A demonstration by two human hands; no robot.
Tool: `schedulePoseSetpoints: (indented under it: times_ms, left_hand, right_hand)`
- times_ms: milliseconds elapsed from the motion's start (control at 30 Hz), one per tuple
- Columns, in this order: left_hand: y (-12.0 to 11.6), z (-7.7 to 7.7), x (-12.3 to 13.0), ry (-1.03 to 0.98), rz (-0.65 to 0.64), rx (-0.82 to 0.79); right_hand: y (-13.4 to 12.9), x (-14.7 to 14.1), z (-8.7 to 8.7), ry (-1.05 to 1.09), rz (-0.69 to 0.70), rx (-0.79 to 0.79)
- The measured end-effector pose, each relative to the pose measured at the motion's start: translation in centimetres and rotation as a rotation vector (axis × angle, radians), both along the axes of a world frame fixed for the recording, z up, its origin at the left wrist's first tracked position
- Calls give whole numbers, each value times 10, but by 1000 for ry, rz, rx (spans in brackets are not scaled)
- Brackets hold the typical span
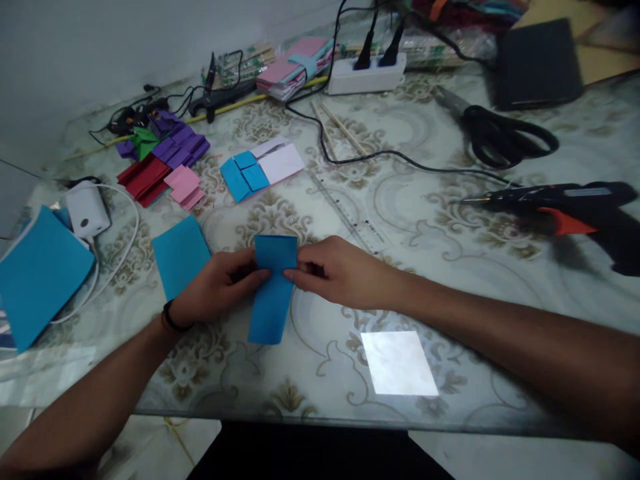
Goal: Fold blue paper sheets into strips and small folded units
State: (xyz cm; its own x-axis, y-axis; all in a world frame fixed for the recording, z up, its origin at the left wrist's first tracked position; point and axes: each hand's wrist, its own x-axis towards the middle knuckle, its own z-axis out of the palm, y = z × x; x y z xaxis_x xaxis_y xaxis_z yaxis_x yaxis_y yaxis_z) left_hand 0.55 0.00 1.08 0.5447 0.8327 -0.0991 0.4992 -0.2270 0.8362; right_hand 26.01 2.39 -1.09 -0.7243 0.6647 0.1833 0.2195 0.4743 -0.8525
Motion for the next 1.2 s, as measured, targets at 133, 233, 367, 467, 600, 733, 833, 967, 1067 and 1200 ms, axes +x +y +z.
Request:
schedulePoseSetpoints:
  times_ms: [133, 233, 367, 467, 600, 733, 833, 967, 1067, 1200]
  left_hand:
    - [0, 0, 0, -9, -2, -6]
    - [0, -1, -1, 19, 9, 2]
    - [0, 0, 1, 15, 4, 16]
    - [0, 0, 1, 8, 5, 22]
    - [0, 0, 2, 1, 7, 5]
    - [0, 0, 1, -9, 5, 2]
    - [0, 0, 1, -5, 3, -11]
    - [-1, -1, 0, 10, 12, -4]
    - [-1, -2, -1, -3, 10, -2]
    - [0, -2, 0, -22, 1, -9]
  right_hand:
    - [0, 0, 0, 0, 0, 6]
    - [0, 0, 0, 5, -3, 14]
    - [0, 0, 0, 3, -3, 13]
    - [0, 0, 0, 2, -2, 8]
    - [0, 0, 1, 3, 2, 3]
    - [0, 0, 1, -4, 2, -5]
    - [0, 0, 1, -17, -6, -4]
    - [0, 0, 1, -12, -10, -2]
    - [0, -1, 1, -4, -7, 2]
    - [0, -1, 0, 1, -17, 9]
